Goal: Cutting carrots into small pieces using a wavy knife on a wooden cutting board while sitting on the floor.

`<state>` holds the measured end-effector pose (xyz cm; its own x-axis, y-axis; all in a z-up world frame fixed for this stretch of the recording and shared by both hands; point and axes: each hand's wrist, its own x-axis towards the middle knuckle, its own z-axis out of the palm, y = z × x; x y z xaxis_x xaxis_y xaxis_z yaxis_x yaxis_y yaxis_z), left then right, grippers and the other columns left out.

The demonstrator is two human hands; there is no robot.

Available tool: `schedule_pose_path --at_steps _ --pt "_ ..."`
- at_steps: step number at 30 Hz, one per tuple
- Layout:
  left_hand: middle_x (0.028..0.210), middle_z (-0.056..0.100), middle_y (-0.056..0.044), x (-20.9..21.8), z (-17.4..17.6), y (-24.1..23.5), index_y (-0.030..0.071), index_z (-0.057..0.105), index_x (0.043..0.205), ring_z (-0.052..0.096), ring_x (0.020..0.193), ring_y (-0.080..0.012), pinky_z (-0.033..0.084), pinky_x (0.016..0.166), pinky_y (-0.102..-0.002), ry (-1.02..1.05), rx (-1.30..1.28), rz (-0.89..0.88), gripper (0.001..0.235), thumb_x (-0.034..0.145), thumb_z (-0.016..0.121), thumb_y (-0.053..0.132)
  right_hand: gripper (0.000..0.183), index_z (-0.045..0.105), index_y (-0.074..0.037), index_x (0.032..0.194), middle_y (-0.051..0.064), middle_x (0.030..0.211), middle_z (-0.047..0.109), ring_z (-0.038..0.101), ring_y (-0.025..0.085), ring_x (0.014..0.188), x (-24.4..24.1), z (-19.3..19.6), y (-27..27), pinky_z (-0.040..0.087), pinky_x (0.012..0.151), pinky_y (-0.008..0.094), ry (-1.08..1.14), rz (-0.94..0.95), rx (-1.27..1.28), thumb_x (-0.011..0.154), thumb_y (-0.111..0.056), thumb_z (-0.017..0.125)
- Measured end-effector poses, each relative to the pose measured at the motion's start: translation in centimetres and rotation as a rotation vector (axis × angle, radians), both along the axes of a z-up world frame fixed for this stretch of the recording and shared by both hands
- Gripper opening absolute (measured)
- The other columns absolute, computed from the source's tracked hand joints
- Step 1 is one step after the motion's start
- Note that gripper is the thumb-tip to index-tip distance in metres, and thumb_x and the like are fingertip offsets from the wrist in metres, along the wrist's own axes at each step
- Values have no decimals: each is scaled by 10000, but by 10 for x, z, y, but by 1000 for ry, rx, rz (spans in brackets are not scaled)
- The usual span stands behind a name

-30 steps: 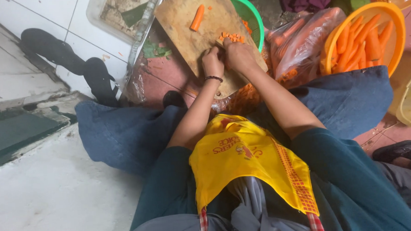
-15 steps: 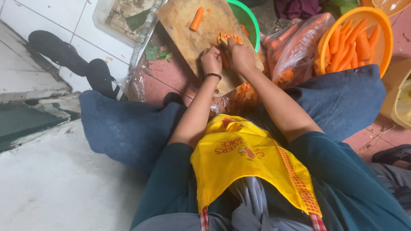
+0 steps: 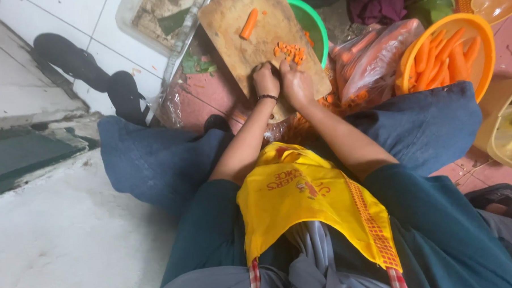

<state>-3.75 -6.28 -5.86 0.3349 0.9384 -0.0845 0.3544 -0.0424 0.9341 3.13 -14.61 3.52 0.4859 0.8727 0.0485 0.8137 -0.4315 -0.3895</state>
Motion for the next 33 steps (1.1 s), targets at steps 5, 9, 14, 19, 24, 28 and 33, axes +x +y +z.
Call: schedule_pose_path --at_steps 5,9,14,19,24,28,33 --pt "850 680 -163 -9 -1 -2 70 676 816 663 850 -375 544 763 -451 75 305 -139 97 794 683 -25 250 557 -6 1043 262 794 709 696 454 671 6 0 -8 547 590 554 27 -76 31 950 -225 633" --pt "1000 657 -141 -19 22 1 74 674 914 667 876 -328 555 805 -413 71 234 -258 179 778 707 -37 256 537 -18 1023 262 771 684 684 465 686 31 17 -18 545 611 560 57 -84 131 966 -222 681" --pt "1315 643 -15 -23 33 9 176 775 1110 582 1228 -290 510 1047 -373 153 719 -647 491 767 651 -153 296 536 -30 1045 266 797 677 664 499 745 58 39 -37 527 636 588 45 -139 174 953 -237 728" --pt "1279 592 -93 -33 53 19 125 744 982 534 1176 -346 468 994 -430 330 574 -628 346 655 834 61 275 551 -46 1067 255 847 690 670 481 813 59 28 -40 520 710 593 138 -52 -23 945 -241 700" --pt "1161 610 -81 -40 64 14 163 728 999 573 1154 -332 503 987 -414 353 446 -558 331 705 842 64 235 565 -55 1055 234 841 702 680 464 800 36 14 -28 520 684 576 100 5 -18 950 -229 685" --pt "1106 603 -115 -38 71 4 186 732 1053 573 1127 -362 511 950 -436 345 432 -507 376 716 846 65 223 563 -41 1054 238 822 699 683 459 771 31 14 -22 522 667 568 70 -22 8 961 -216 665" --pt "1136 594 -137 -31 61 5 176 706 1097 571 1118 -379 512 924 -448 301 437 -450 437 699 836 53 214 574 -54 1039 245 771 692 684 462 734 24 31 -14 525 664 566 64 -24 -27 991 -245 655"
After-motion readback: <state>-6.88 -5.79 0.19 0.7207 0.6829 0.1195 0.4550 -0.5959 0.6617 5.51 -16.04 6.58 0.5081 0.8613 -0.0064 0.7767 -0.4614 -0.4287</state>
